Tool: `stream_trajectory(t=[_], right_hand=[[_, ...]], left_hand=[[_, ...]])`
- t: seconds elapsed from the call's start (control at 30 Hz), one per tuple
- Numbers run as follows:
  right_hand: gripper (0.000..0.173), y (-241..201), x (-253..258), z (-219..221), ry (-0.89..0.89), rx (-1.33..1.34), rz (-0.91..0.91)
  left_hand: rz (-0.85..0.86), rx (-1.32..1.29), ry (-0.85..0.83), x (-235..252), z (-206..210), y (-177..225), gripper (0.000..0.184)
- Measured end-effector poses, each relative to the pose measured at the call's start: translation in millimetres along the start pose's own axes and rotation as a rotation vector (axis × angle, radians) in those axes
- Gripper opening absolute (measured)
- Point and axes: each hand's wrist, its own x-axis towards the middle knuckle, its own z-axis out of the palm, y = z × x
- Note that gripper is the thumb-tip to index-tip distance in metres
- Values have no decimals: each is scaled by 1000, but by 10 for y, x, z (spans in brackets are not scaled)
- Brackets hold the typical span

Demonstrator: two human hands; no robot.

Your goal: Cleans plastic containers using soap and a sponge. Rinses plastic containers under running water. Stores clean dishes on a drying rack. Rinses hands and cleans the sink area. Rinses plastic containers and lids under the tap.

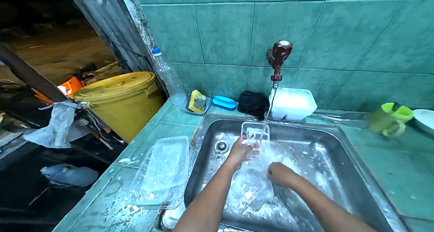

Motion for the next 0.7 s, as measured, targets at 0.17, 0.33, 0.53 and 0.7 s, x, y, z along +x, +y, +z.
stream_trajectory(t=[0.17, 0.33, 0.53, 0.7], right_hand=[[64, -173, -96, 219, -37, -46, 64], [72, 0, 63, 425, 95, 118, 1], [50, 177, 232, 391, 168, 225, -164], [39, 164, 245, 355, 82, 394, -11]], left_hand=[[-80, -70, 2, -28, 11, -65, 43], [-130, -79, -127, -122, 21, -41, 45], [-66, -94, -168, -126, 87, -53, 40], [-23, -89, -116, -68, 39, -2, 34]])
